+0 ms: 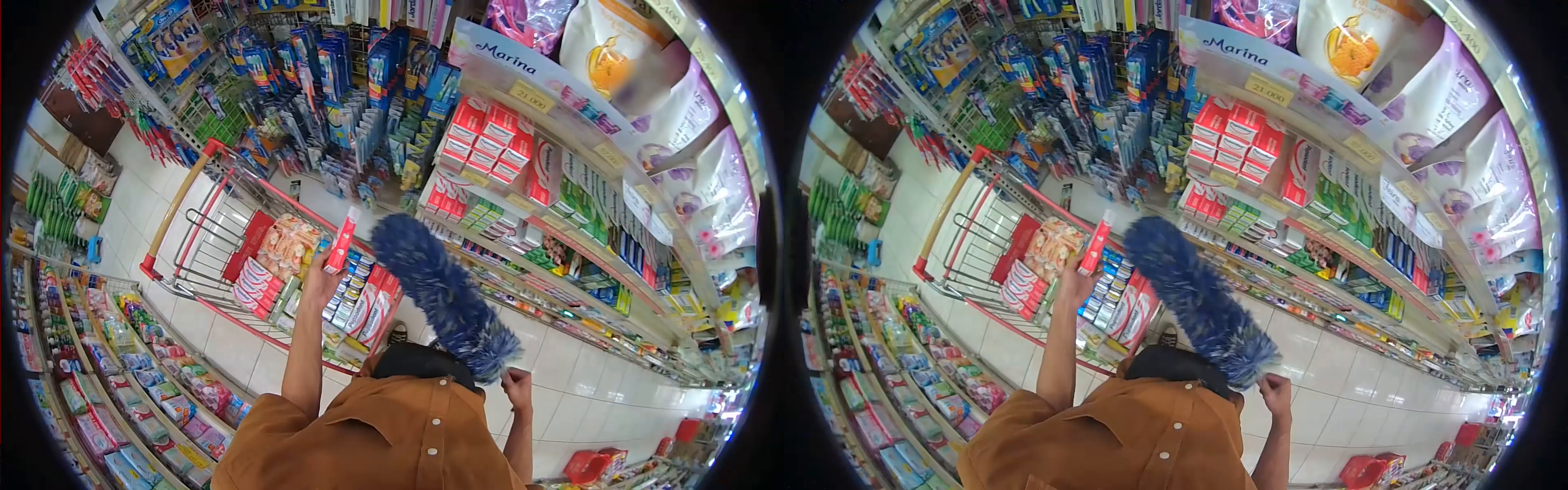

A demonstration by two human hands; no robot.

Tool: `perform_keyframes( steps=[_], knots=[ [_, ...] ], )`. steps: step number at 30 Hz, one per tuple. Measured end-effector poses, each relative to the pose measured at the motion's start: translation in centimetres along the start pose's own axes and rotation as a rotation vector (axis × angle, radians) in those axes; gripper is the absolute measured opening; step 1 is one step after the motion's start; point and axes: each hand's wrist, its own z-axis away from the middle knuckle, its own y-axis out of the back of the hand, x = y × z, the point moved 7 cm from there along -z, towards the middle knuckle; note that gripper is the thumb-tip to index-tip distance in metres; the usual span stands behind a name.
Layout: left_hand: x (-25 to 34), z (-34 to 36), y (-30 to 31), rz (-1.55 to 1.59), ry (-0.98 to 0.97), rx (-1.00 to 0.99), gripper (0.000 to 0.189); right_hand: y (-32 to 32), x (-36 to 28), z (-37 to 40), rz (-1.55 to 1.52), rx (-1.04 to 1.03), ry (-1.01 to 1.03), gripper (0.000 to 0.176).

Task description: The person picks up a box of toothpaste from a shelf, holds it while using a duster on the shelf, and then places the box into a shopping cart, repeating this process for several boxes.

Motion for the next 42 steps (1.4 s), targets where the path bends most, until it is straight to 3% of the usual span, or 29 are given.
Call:
perform_keyframes(
  steps=[3,4,8,12,13,16,17,24,26,28,30,35,38,42],
  knots=[
    [-0.4,0.3,-3.0,-0.065,-0.012,-0.038,0.024,-0.5,-4.2,-1.2,-0.036,-0.073,0.040,0.023],
    [-0.3,0.3,-4.0,-0.094,-0.041,-0.191,0.026,-0.7,-5.3,-1.3,-0.053,-0.094,0.040,0.022],
    [-1.4,2.1,-4.8,0.051,0.008,-0.081,0.029,-1.3,-5.9,-2.4,0.015,-0.149,0.118,0.021],
    [-0.8,3.6,-4.6,0.065,0.012,-0.207,0.031,-1.9,-6.1,-3.2,-0.015,0.020,0.156,0.022],
    [-0.5,4.7,-5.7,0.057,0.031,-0.126,0.029,-2.2,-6.4,-3.5,-0.033,0.087,0.170,0.022],
    [-0.7,5.1,-6.1,0.099,0.072,-0.306,0.022,-2.6,-7.6,-3.6,-0.030,0.190,0.223,0.020],
    [-0.5,5.2,-5.4,0.042,0.041,-0.069,0.020,-2.7,-8.0,-3.5,-0.073,0.181,0.227,0.021],
    [0.9,5.3,-6.2,0.087,-0.056,0.056,0.031,-1.9,-7.1,-2.7,-0.043,-0.081,0.222,0.018],
    [0.0,3.8,-4.6,0.115,0.012,-0.128,0.030,-2.1,-9.0,-2.1,-0.038,-0.069,0.150,0.018],
    [-0.9,2.6,-2.6,0.084,0.011,-0.324,0.029,-1.8,-9.6,-2.9,0.029,0.094,0.269,0.019],
    [-0.6,4.9,-6.9,0.041,0.082,-0.271,0.026,-2.2,-10.3,-2.7,0.051,0.188,0.304,0.018],
    [-0.9,4.7,-8.1,0.102,0.129,-0.469,0.031,-2.2,-10.0,-3.3,-0.061,0.178,0.267,0.020],
    [0.9,4.0,-6.9,-0.226,-0.095,-0.123,0.033,-1.4,-8.5,-3.3,-0.107,0.087,0.249,0.018],
    [0.7,1.2,-4.5,-0.073,-0.095,-0.158,0.032,-0.8,-6.7,-2.5,-0.137,-0.089,0.163,0.016]
  ],
)
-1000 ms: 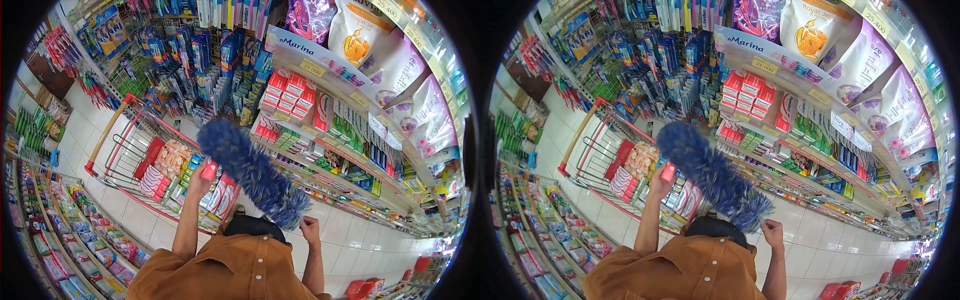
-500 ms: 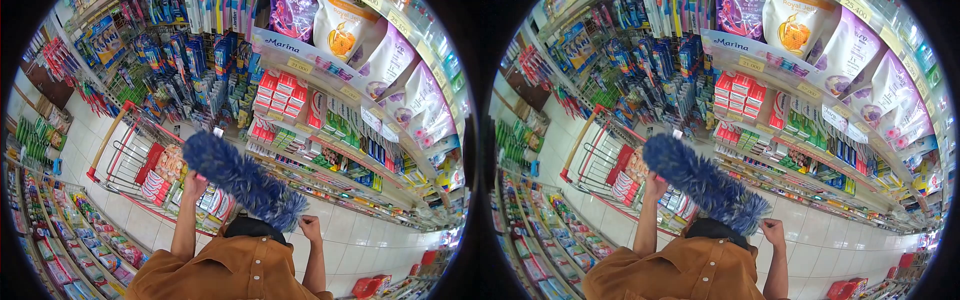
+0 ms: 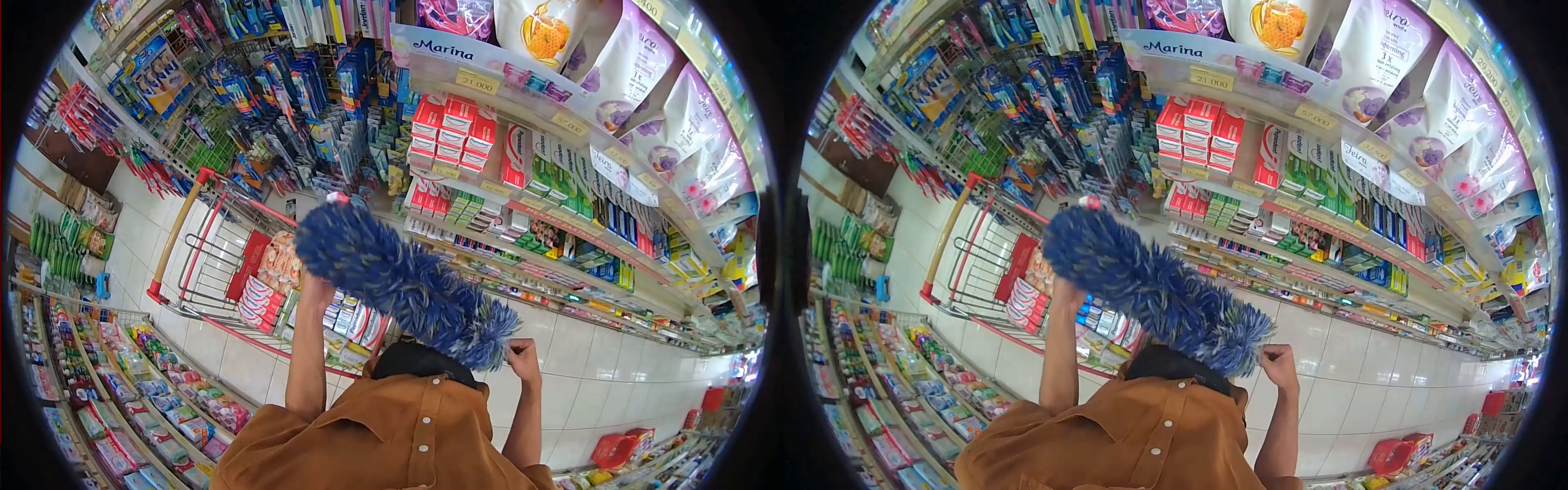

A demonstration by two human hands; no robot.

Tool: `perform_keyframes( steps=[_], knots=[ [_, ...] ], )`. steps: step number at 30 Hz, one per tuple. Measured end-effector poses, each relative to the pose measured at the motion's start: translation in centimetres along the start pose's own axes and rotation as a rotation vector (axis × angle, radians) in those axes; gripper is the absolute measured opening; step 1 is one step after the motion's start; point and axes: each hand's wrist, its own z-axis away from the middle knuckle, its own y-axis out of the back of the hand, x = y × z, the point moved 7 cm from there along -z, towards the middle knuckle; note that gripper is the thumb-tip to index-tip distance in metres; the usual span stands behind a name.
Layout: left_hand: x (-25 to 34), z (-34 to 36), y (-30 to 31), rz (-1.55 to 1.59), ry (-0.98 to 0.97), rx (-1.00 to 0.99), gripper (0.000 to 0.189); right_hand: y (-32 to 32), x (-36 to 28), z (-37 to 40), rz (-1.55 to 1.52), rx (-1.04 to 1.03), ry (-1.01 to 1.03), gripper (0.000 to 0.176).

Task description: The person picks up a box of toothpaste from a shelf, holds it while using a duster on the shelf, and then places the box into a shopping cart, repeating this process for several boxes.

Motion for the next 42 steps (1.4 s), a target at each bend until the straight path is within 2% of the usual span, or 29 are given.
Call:
perform_keyframes(
  steps=[1,5,8,9,12,15,16,19,22,23,24,26,27,28,30,32,34,35,38,40,42],
  knots=[
    [0.2,0.8,-0.9,0.054,0.075,-0.024,0.034,0.0,-0.1,0.3,-0.005,-0.035,0.013,0.016],
    [1.4,1.6,-3.3,0.076,-0.027,-0.074,0.037,0.0,1.2,0.5,0.014,-0.057,-0.051,0.017],
    [-0.3,1.7,-3.1,0.034,0.017,-0.059,0.033,-0.4,0.5,-0.3,0.048,0.084,0.077,0.016],
    [-0.9,1.7,-1.7,-0.002,0.058,-0.106,0.029,-0.4,0.0,-0.4,0.109,0.125,0.053,0.016],
    [-0.3,3.9,-7.0,0.035,0.102,-0.259,0.025,-2.0,-3.9,-0.8,0.075,0.289,0.111,0.024],
    [-1.0,3.6,-7.1,0.118,0.171,-0.208,0.025,-1.9,-2.1,-1.8,0.054,0.361,0.148,0.022],
    [-0.7,3.2,-6.9,0.024,0.127,-0.157,0.027,-1.5,-1.4,-2.2,0.063,0.370,0.177,0.023],
    [0.7,2.8,-6.3,-0.227,-0.017,0.033,0.032,-1.0,-0.5,-1.8,-0.056,0.242,0.108,0.023],
    [2.2,2.1,-6.2,-0.169,-0.089,0.130,0.024,0.8,2.3,-0.3,-0.100,0.142,0.043,0.024],
    [2.7,1.9,-5.7,-0.180,-0.114,0.074,0.023,1.3,2.9,0.2,-0.082,0.116,0.018,0.025],
    [2.4,1.6,-5.4,-0.134,-0.133,0.110,0.023,1.5,3.4,0.4,-0.071,0.084,-0.006,0.025],
    [2.9,1.5,-5.2,-0.053,-0.185,0.186,0.023,1.6,2.7,1.2,-0.035,0.043,0.009,0.025],
    [2.6,1.1,-4.5,-0.093,-0.201,0.127,0.024,1.4,2.2,1.3,-0.021,0.022,0.013,0.025],
    [2.9,1.3,-4.0,-0.076,-0.204,0.171,0.024,0.9,1.6,0.8,0.032,0.005,0.003,0.024],
    [1.6,1.6,-4.4,-0.042,-0.157,0.230,0.024,0.9,0.9,1.3,0.140,0.024,-0.047,0.023],
    [-0.1,1.7,-5.3,-0.114,-0.068,0.062,0.024,0.6,1.5,0.8,0.129,0.096,-0.005,0.022],
    [-0.5,2.1,-6.0,-0.190,0.003,-0.098,0.025,-0.6,-0.8,0.4,0.049,0.185,0.075,0.024],
    [-0.5,2.9,-7.9,-0.151,0.010,-0.098,0.033,-1.1,-1.4,-0.1,0.019,0.214,0.094,0.023],
    [-1.1,3.2,-8.5,0.055,0.136,-0.048,0.036,-1.6,-1.6,-0.9,-0.007,0.246,0.103,0.021],
    [-0.6,2.1,-7.7,-0.112,0.094,-0.081,0.033,-1.5,-1.3,-0.7,-0.037,0.222,0.077,0.022],
    [0.0,1.6,-7.3,-0.146,0.068,-0.009,0.032,-0.9,-0.6,-0.2,-0.095,0.178,0.050,0.023]
  ],
)
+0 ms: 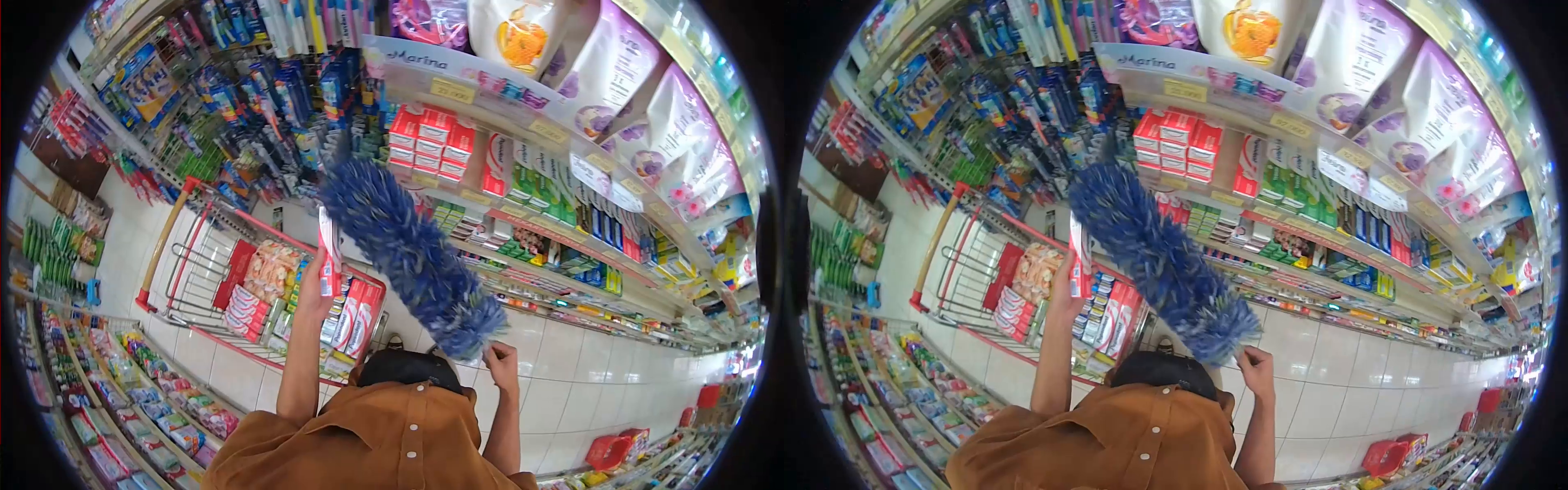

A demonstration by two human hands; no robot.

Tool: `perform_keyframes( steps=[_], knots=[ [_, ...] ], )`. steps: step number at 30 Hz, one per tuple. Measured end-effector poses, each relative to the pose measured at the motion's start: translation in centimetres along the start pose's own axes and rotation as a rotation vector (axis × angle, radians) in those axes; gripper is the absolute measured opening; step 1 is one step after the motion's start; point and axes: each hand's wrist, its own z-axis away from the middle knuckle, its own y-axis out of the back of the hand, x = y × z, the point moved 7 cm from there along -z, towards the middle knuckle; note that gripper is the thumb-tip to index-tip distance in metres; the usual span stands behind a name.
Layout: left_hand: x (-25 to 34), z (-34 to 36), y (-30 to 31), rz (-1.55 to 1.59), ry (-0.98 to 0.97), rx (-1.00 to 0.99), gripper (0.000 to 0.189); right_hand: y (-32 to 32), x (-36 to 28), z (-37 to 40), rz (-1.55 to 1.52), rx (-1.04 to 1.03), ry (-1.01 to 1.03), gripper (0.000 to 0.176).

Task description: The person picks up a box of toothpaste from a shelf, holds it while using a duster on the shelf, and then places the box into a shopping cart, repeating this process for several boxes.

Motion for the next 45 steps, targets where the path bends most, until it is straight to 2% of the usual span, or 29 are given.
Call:
perform_keyframes(
  steps=[3,6,7,10,14,15,18,20,21,25,28,29,32,33,36,39,41,44,45],
  knots=[
    [1.1,-0.3,0.2,0.098,-0.047,0.113,0.029,1.7,2.0,1.1,-0.049,-0.112,-0.073,0.021],
    [1.3,-0.9,0.7,0.166,-0.185,0.057,0.027,3.0,4.0,1.8,0.027,-0.167,-0.087,0.019],
    [1.0,-0.5,0.5,0.252,-0.088,0.085,0.026,2.8,3.5,2.0,0.017,-0.167,-0.086,0.018],
    [0.1,-0.5,1.4,0.082,-0.163,0.075,0.027,3.0,3.9,2.1,0.108,-0.151,-0.111,0.017],
    [-3.9,-0.5,2.1,-0.109,-0.035,0.042,0.035,0.2,1.1,1.5,0.025,-0.059,-0.118,0.017],
    [-5.0,-0.6,2.9,-0.161,-0.090,0.091,0.039,-0.3,0.7,1.1,0.019,-0.031,-0.100,0.018],
    [-2.9,1.7,-0.7,-0.431,-0.309,-0.004,0.044,-0.4,-0.9,0.2,0.095,0.076,-0.004,0.021],
    [-2.9,1.2,0.0,-0.510,-0.305,-0.007,0.052,0.7,-2.2,0.1,0.166,0.101,0.067,0.022],
    [-2.7,0.9,0.2,-0.485,-0.324,-0.022,0.054,1.3,-2.4,0.3,0.162,0.107,0.061,0.023],
    [0.4,1.1,-0.2,-0.725,-0.552,-0.045,0.057,2.7,-4.8,0.9,0.198,0.056,0.078,0.023],
    [0.6,1.0,0.7,-0.572,-0.534,-0.084,0.059,3.2,-6.4,1.1,0.346,0.104,0.066,0.022],
    [0.7,2.0,0.4,-0.490,-0.443,-0.019,0.052,3.3,-6.7,1.1,0.396,0.123,0.062,0.023],
    [0.2,1.1,2.9,-0.218,-0.395,0.098,0.043,2.9,-7.4,1.2,0.496,0.168,0.095,0.025],
    [0.5,0.9,2.8,-0.132,-0.446,0.126,0.029,2.6,-7.2,1.4,0.519,0.179,0.110,0.025],
    [1.1,-0.1,3.4,0.078,-0.289,0.156,0.023,2.8,-3.0,1.5,0.356,0.134,0.067,0.024],
    [2.3,0.1,2.1,0.106,-0.269,0.231,0.020,3.3,-0.6,2.0,0.230,0.083,0.056,0.023],
    [2.0,-0.6,2.8,0.125,-0.243,0.295,0.019,3.9,0.5,2.4,0.205,0.078,0.061,0.023],
    [2.0,-1.5,3.3,0.108,-0.231,0.291,0.021,4.5,0.8,2.7,0.231,0.074,0.075,0.025],
    [1.6,-2.0,2.8,0.198,-0.203,0.255,0.023,4.6,1.0,2.8,0.253,0.069,0.068,0.026]
  ],
)
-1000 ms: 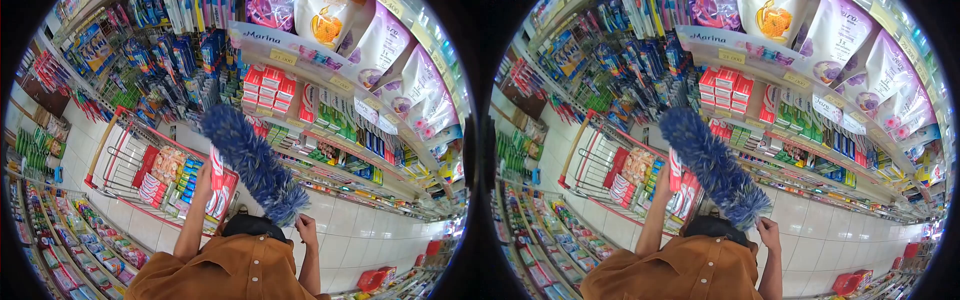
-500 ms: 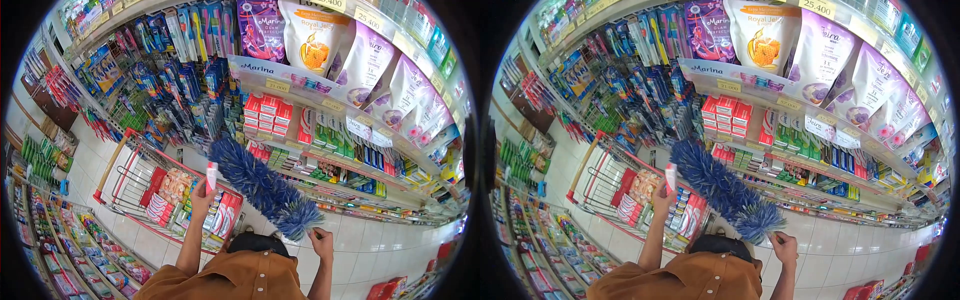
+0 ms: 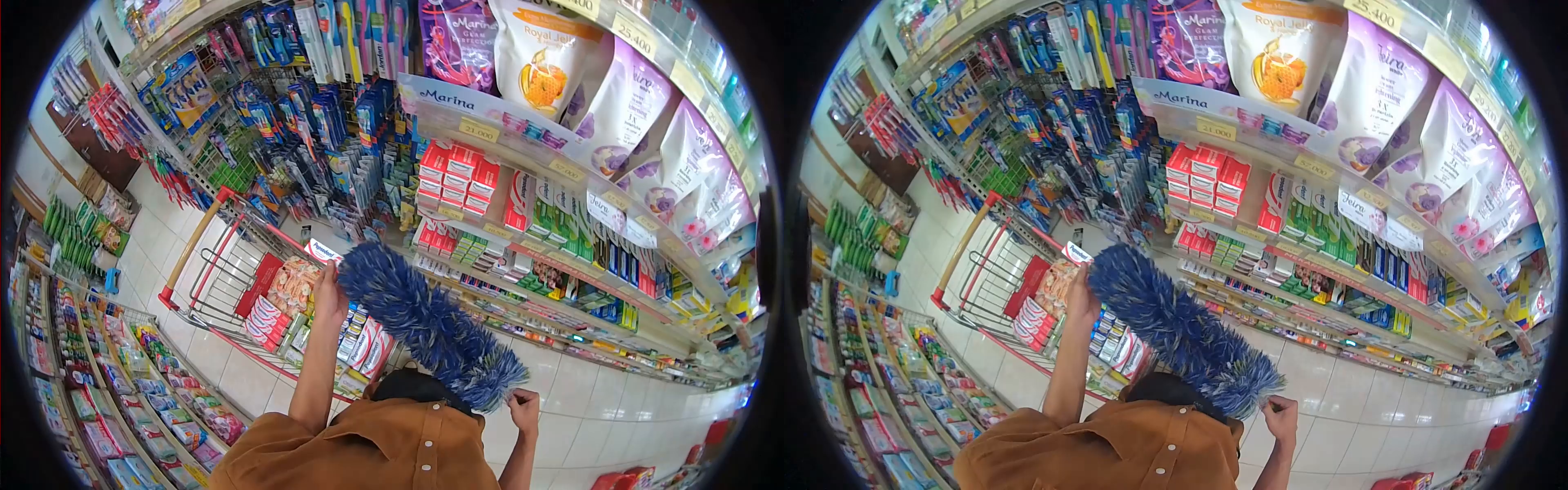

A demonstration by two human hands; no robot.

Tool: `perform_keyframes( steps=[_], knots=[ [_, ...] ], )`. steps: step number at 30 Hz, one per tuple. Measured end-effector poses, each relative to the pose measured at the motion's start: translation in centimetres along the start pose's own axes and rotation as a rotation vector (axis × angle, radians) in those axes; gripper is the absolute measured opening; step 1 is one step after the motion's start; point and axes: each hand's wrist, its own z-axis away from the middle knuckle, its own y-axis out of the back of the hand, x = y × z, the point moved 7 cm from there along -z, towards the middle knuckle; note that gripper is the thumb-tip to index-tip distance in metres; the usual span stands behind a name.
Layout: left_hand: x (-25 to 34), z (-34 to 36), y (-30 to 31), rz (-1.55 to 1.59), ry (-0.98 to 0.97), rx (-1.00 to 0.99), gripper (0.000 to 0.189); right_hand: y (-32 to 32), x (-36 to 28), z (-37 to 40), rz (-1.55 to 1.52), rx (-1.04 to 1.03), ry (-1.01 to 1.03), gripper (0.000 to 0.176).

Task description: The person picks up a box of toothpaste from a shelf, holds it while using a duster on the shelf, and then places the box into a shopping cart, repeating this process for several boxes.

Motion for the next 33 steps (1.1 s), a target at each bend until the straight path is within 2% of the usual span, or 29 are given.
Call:
perform_keyframes(
  steps=[3,4,7,8,11,13,15,18,23,25,27,29,30,31,32,33],
  knots=[
    [-1.1,-1.1,1.6,0.089,0.072,0.013,0.028,-0.1,-0.7,0.4,0.028,-0.023,-0.045,0.026],
    [-1.4,-1.2,1.2,0.211,0.148,-0.083,0.030,-0.1,-0.9,0.6,0.031,-0.028,-0.061,0.026],
    [-2.4,-0.8,0.2,0.184,0.191,-0.102,0.029,1.1,0.5,1.6,0.172,0.057,-0.135,0.029],
    [-2.7,-0.4,-0.1,0.151,0.231,-0.072,0.026,1.6,0.8,2.0,0.208,0.060,-0.137,0.030],
    [-3.4,-0.4,-1.4,-0.150,0.215,-0.161,0.028,3.3,3.0,3.9,0.247,0.082,-0.183,0.031],
    [-4.6,-0.2,-2.9,-0.156,0.255,-0.245,0.023,4.4,5.3,5.6,0.196,0.123,-0.266,0.030],
    [-6.2,-1.1,-3.2,-0.256,0.246,-0.336,0.027,5.2,5.7,7.0,0.220,0.164,-0.245,0.028],
    [-8.3,-1.7,-4.6,-0.458,0.318,-0.312,0.032,7.2,7.7,9.9,0.296,0.205,-0.302,0.028],
    [-12.9,-6.6,-6.7,-0.570,0.196,-0.472,0.038,8.5,12.8,14.9,0.356,0.311,-0.355,0.031],
    [-14.2,-8.4,-8.2,-0.659,0.149,-0.478,0.036,8.4,15.6,17.3,0.327,0.282,-0.519,0.035],
    [-15.6,-10.1,-9.5,-0.723,0.116,-0.522,0.035,7.5,16.8,19.2,0.243,0.348,-0.494,0.035],
    [-16.6,-11.5,-11.0,-0.815,0.050,-0.545,0.039,6.4,18.0,21.5,0.106,0.387,-0.637,0.035],
    [-17.3,-12.2,-11.5,-0.881,0.099,-0.507,0.038,5.8,18.3,22.6,0.102,0.404,-0.702,0.037],
    [-17.9,-13.3,-12.2,-0.916,0.005,-0.535,0.038,5.4,18.3,23.4,0.097,0.419,-0.768,0.039],
    [-19.6,-15.1,-12.0,-0.951,-0.086,-0.561,0.039,4.8,18.3,24.4,0.224,0.299,-0.644,0.039],
    [-21.4,-17.1,-11.8,-0.985,-0.177,-0.586,0.039,4.4,19.1,25.8,0.205,0.319,-0.655,0.041]
  ],
)
